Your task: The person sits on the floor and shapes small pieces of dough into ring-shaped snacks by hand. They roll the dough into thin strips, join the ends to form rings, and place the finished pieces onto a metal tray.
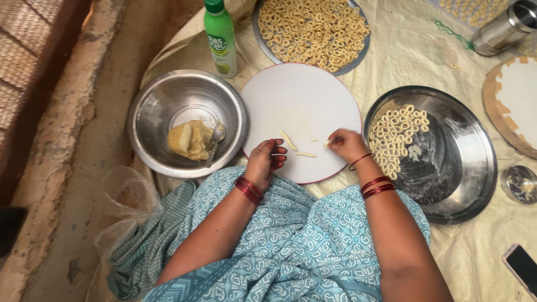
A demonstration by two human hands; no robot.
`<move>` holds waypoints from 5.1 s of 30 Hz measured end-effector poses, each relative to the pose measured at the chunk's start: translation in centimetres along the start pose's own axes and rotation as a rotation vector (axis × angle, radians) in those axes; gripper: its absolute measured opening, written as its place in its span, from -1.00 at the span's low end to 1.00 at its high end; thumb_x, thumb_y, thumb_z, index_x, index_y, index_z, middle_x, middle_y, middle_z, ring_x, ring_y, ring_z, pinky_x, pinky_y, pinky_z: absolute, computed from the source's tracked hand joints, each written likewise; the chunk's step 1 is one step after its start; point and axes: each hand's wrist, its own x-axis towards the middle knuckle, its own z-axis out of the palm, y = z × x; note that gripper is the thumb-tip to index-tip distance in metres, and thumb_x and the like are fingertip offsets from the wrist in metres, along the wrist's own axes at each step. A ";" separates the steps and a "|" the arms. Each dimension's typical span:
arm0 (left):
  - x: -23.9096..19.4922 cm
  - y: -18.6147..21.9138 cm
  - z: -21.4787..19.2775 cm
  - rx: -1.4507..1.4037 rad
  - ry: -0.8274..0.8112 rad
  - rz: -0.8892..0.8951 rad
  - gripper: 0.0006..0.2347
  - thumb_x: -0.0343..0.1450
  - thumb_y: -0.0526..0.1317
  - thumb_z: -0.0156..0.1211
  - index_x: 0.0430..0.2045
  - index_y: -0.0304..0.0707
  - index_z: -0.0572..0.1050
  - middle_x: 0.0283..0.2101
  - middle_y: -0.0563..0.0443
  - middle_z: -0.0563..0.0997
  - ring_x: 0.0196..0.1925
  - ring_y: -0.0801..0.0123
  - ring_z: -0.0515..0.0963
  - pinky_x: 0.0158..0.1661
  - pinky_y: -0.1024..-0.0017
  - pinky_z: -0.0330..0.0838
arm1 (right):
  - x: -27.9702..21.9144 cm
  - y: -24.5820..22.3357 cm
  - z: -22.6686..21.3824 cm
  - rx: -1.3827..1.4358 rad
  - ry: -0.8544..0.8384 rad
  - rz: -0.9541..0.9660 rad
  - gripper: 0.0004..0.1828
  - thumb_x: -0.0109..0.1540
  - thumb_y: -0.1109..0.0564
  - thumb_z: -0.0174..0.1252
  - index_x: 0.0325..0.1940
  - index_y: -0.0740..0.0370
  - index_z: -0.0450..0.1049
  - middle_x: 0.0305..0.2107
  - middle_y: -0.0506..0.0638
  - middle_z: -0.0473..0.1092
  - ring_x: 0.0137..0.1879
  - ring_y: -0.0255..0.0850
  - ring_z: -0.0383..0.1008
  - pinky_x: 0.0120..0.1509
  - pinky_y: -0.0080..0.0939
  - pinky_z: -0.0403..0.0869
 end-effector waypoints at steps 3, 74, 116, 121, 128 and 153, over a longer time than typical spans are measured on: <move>-0.1 -0.1 -0.1 0.015 0.019 0.004 -0.74 0.56 -0.15 -0.07 -0.10 -0.36 0.51 -0.34 -0.02 0.60 -0.41 0.43 0.55 -0.33 0.49 0.49 | 1.4 5.2 -3.6 0.202 0.169 -0.049 -0.77 0.15 0.27 0.35 -0.11 0.27 0.59 -0.31 0.00 0.57 -0.21 -0.29 0.56 -0.08 -0.30 0.54; 14.0 5.9 10.4 -0.168 -0.190 -0.076 -0.75 0.60 -0.20 -0.04 0.11 -0.32 0.39 -0.22 -0.06 0.61 -0.25 0.42 0.58 -0.17 0.50 0.52 | -1.6 3.3 -7.0 0.128 0.105 0.321 -0.79 0.25 0.21 0.29 -0.02 0.18 0.58 -0.14 0.02 0.58 -0.07 -0.25 0.60 0.02 -0.24 0.61; 13.5 6.3 10.0 -0.252 -0.219 -0.058 -0.73 0.62 -0.17 -0.04 0.14 -0.33 0.38 -0.19 -0.08 0.59 -0.22 0.42 0.57 -0.14 0.50 0.51 | 0.3 -3.8 -4.7 -0.337 -0.193 -0.118 -0.79 0.10 0.15 0.38 -0.17 0.16 0.64 -0.24 -0.02 0.52 -0.22 -0.18 0.57 -0.09 -0.20 0.57; 13.5 6.3 9.3 -0.291 -0.226 -0.047 -0.73 0.62 -0.19 -0.04 0.15 -0.33 0.38 -0.19 -0.08 0.59 -0.22 0.42 0.57 -0.13 0.49 0.50 | 0.0 -0.9 -4.8 -0.002 -0.154 0.022 -0.79 0.11 0.26 0.36 -0.17 0.24 0.59 -0.26 0.00 0.56 -0.19 -0.24 0.60 -0.10 -0.25 0.60; 13.6 5.9 9.9 -0.301 -0.246 -0.087 -0.75 0.61 -0.23 -0.04 0.14 -0.34 0.38 -0.21 -0.09 0.60 -0.23 0.40 0.58 -0.15 0.49 0.50 | -3.3 15.9 -9.1 0.315 0.495 0.210 -0.78 0.40 0.42 0.33 0.06 0.35 0.44 -0.04 0.06 0.56 0.00 -0.26 0.59 0.10 -0.33 0.57; 13.9 6.6 8.8 -0.319 -0.259 -0.006 -0.73 0.65 -0.22 -0.07 0.18 -0.38 0.38 -0.15 -0.11 0.60 -0.17 0.37 0.58 -0.08 0.47 0.50 | -0.8 25.6 -9.4 -0.113 0.678 0.457 -0.83 0.31 0.23 0.31 -0.02 0.23 0.53 -0.19 -0.02 0.51 -0.14 -0.27 0.52 -0.03 -0.26 0.51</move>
